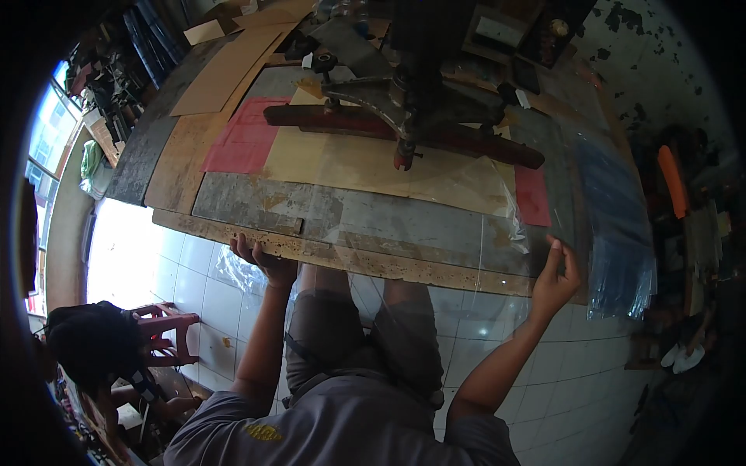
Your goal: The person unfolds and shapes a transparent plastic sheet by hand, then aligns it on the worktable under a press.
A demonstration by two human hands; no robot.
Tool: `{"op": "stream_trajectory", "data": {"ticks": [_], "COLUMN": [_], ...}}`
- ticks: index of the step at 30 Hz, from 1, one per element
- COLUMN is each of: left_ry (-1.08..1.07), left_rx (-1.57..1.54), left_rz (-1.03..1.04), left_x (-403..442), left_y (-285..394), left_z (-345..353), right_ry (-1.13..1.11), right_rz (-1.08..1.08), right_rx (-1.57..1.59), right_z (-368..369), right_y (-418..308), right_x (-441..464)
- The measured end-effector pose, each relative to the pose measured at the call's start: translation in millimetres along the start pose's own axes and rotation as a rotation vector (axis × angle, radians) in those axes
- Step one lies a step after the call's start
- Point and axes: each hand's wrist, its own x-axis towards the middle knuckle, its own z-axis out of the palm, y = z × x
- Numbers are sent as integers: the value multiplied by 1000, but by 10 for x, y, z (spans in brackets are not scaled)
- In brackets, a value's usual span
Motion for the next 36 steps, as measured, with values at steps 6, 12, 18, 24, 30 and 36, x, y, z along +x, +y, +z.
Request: {"op": "stream_trajectory", "data": {"ticks": [6, 12, 18, 24, 30, 36], "left_ry": [-79, -193, -536, -776, -838, -834], "left_rx": [-63, -102, -330, -508, -468, -470], "left_rz": [-20, -77, -59, 16, 40, 19], "left_x": [106, 645, 1834, 2016, 1878, 1851], "left_y": [76, 256, 372, 612, 582, 573], "left_z": [-171, -640, -607, -10, 108, 73], "right_ry": [-28, -266, -694, -819, -800, -768], "right_rz": [-8, -42, -186, -171, -98, -123], "right_rx": [34, 212, 242, 225, 227, 200], "right_z": [5, -82, -41, 398, 463, 519], "right_y": [50, 55, -397, -486, -406, -330], "right_x": [4, 98, 367, 526, 499, 492]}}
